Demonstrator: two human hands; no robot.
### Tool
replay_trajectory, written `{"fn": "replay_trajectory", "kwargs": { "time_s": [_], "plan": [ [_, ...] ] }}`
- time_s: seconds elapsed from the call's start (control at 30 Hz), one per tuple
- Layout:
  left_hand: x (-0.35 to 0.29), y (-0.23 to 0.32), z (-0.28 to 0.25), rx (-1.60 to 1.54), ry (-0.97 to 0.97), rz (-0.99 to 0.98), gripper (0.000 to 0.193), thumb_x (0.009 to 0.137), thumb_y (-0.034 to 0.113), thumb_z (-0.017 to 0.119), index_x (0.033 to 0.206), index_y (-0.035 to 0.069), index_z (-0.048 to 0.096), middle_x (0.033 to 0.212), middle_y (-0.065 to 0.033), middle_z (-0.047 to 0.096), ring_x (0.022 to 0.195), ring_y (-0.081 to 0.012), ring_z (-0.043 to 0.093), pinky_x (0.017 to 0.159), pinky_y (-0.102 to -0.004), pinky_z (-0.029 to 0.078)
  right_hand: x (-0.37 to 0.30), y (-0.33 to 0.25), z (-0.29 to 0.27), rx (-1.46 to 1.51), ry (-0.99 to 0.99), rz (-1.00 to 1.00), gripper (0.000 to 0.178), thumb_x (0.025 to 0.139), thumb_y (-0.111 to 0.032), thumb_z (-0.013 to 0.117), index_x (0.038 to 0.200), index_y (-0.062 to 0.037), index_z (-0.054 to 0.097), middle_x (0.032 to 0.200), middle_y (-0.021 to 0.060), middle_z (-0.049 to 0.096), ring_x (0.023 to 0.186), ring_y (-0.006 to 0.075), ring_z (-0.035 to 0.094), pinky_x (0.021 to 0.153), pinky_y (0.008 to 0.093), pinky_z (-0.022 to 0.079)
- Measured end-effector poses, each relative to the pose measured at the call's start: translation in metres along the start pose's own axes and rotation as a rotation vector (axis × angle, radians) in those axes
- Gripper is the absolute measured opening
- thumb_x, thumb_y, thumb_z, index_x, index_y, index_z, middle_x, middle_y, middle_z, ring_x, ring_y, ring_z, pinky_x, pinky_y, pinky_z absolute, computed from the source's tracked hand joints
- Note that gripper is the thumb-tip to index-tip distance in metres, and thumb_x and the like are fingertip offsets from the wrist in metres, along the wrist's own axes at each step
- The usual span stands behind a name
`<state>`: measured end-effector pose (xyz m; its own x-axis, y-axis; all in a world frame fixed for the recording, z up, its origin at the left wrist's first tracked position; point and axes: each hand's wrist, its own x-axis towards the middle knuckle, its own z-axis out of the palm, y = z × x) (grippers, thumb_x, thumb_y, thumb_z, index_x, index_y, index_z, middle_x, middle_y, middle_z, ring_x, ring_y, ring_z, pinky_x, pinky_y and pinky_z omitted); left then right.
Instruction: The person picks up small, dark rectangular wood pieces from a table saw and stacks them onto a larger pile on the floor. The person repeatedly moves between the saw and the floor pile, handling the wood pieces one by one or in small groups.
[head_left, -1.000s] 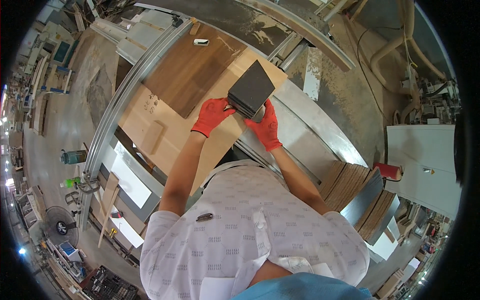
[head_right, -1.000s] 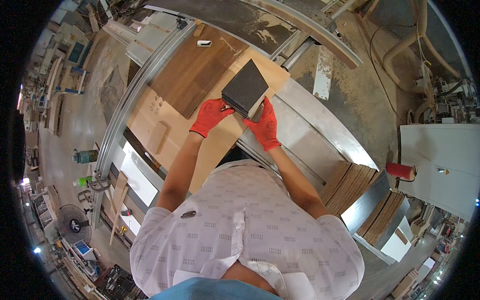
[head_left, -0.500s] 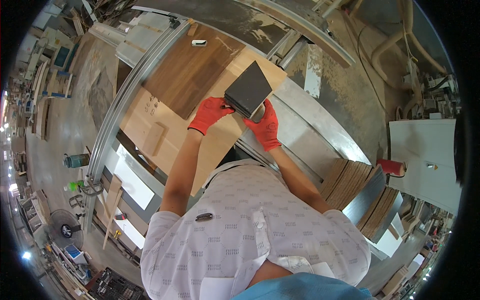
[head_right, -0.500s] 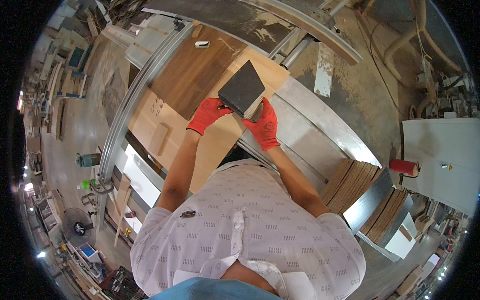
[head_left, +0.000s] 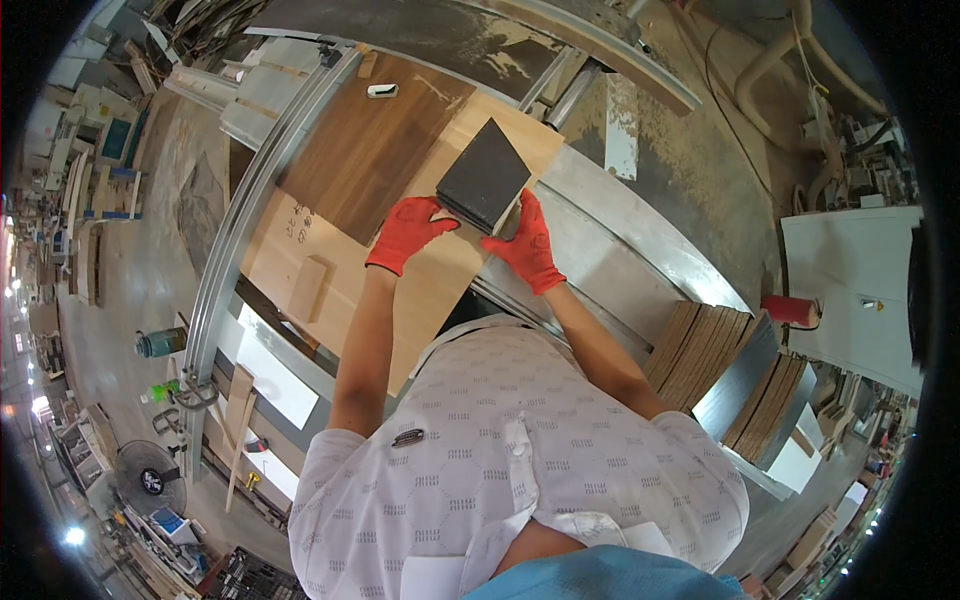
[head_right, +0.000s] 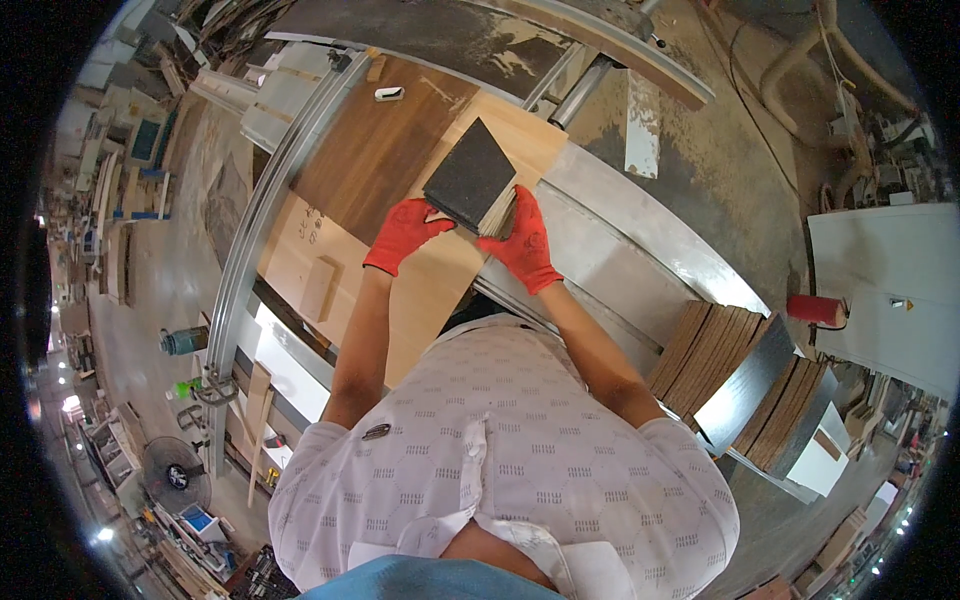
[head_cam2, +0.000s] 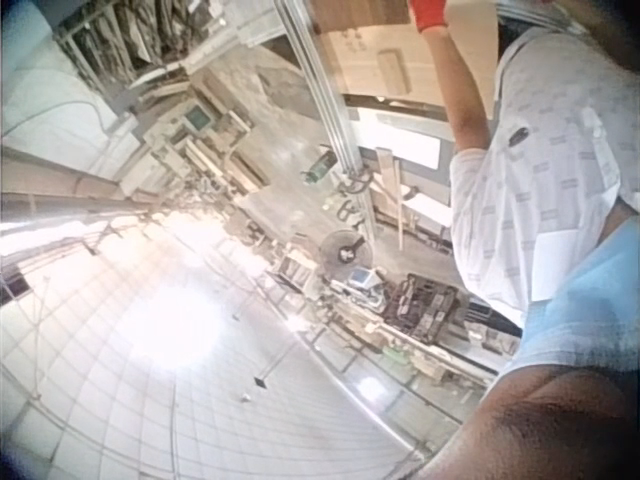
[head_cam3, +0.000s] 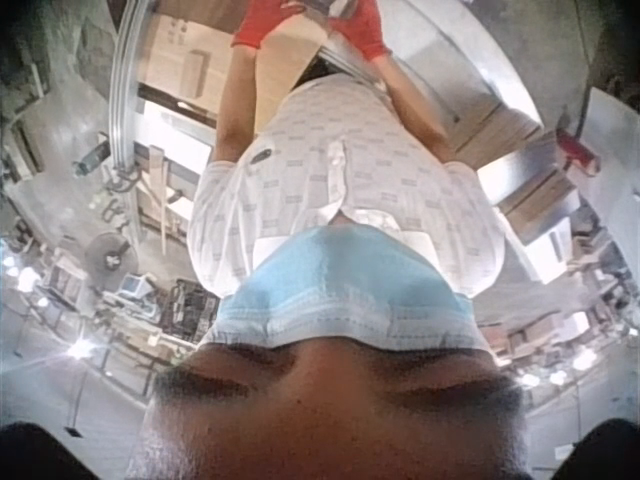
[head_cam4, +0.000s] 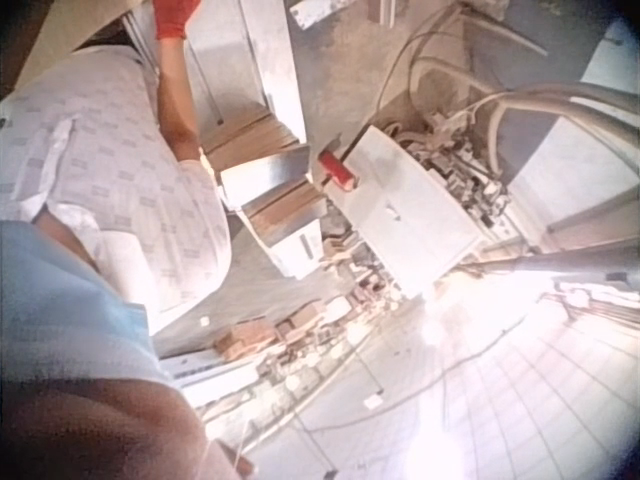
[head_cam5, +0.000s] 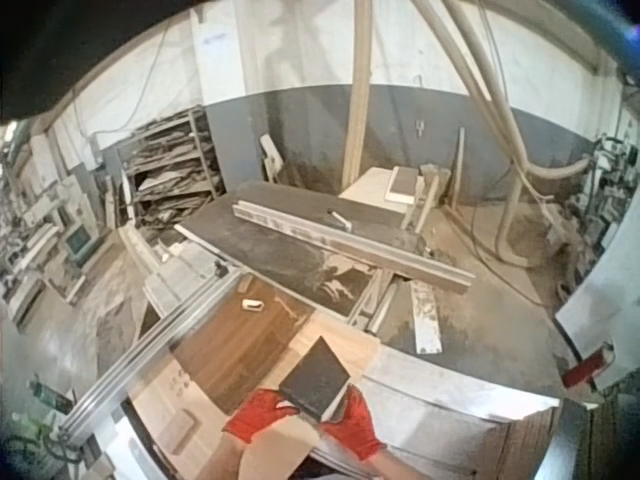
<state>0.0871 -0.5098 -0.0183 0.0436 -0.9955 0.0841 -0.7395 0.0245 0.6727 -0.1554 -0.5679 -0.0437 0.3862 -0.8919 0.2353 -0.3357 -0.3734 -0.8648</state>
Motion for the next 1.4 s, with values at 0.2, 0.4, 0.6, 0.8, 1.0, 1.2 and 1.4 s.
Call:
{"fn": "replay_trajectory", "kwargs": {
  "time_s": [0.2, 0.4, 0.6, 0.8, 1.0, 1.2, 1.4],
  "plan": [
    [0.002, 0.083, -0.053, -0.231, -0.006, -0.104, 0.067, 0.074, 0.026, 0.081, 0.133, 0.003, 0.059, 0.091, -0.0118, 0.069, 0.073, -0.0268, 0.058, 0.072, -0.0357, 0.048, 0.007, -0.046, -0.026, 0.111, 0.026, -0.087, 0.117, 0.059, -0.028, 0.094, 0.151, 0.0010, 0.029, 0.147, 0.0188, 0.044, 0.136, 0.0342, 0.044, 0.111, 0.0411, 0.038],
    [0.003, 0.078, -0.052, -0.056, 0.025, -0.082, 0.064, 0.076, 0.024, 0.081, 0.133, 0.005, 0.059, 0.095, -0.0116, 0.070, 0.071, -0.0224, 0.055, 0.069, -0.0346, 0.046, 0.008, -0.046, -0.021, 0.210, 0.052, -0.038, 0.109, 0.061, -0.024, 0.093, 0.149, 0.0002, 0.033, 0.140, 0.0180, 0.052, 0.131, 0.0316, 0.050, 0.108, 0.0392, 0.041],
    [0.002, 0.072, -0.048, -0.088, 0.064, -0.031, 0.060, 0.077, 0.022, 0.081, 0.131, 0.004, 0.061, 0.098, -0.0117, 0.071, 0.075, -0.0230, 0.057, 0.070, -0.0336, 0.047, 0.009, -0.052, -0.023, 0.199, 0.040, -0.036, 0.107, 0.064, -0.021, 0.091, 0.150, 0.0027, 0.031, 0.143, 0.0199, 0.049, 0.134, 0.0310, 0.048, 0.110, 0.0392, 0.040],
    [0.002, 0.077, -0.053, -0.211, 0.160, -0.036, 0.052, 0.077, 0.015, 0.082, 0.125, 0.003, 0.065, 0.100, -0.0081, 0.072, 0.082, -0.0157, 0.061, 0.064, -0.0296, 0.047, 0.017, -0.069, -0.036, 0.162, 0.125, -0.161, 0.108, 0.064, -0.021, 0.092, 0.150, 0.0029, 0.030, 0.145, 0.0219, 0.047, 0.136, 0.0325, 0.046, 0.113, 0.0412, 0.037],
    [0.000, 0.077, -0.053, -0.151, 0.194, -0.073, 0.047, 0.076, 0.018, 0.081, 0.119, 0.007, 0.069, 0.099, -0.0058, 0.072, 0.080, -0.0202, 0.059, 0.068, -0.0333, 0.049, 0.019, -0.072, -0.038, 0.171, 0.090, -0.124, 0.106, 0.065, -0.019, 0.092, 0.149, 0.0018, 0.032, 0.145, 0.0214, 0.047, 0.137, 0.0324, 0.046, 0.113, 0.0409, 0.038],
    [-0.002, 0.069, -0.047, -0.276, 0.239, -0.037, 0.046, 0.075, 0.015, 0.081, 0.118, 0.007, 0.069, 0.096, -0.0046, 0.072, 0.077, -0.0197, 0.056, 0.067, -0.0336, 0.049, 0.018, -0.074, -0.038, 0.219, 0.083, -0.152, 0.106, 0.064, -0.021, 0.092, 0.148, 0.0028, 0.033, 0.147, 0.0209, 0.046, 0.136, 0.0319, 0.047, 0.112, 0.0399, 0.039],
    [-0.002, 0.072, -0.050, -0.198, 0.248, -0.005, 0.044, 0.075, 0.014, 0.081, 0.117, 0.007, 0.070, 0.096, -0.0041, 0.072, 0.077, -0.0192, 0.056, 0.066, -0.0327, 0.048, 0.018, -0.065, -0.033, 0.228, 0.092, -0.154, 0.105, 0.065, -0.021, 0.091, 0.149, 0.0032, 0.032, 0.148, 0.0204, 0.045, 0.136, 0.0316, 0.046, 0.112, 0.0398, 0.038]
  ]
}}
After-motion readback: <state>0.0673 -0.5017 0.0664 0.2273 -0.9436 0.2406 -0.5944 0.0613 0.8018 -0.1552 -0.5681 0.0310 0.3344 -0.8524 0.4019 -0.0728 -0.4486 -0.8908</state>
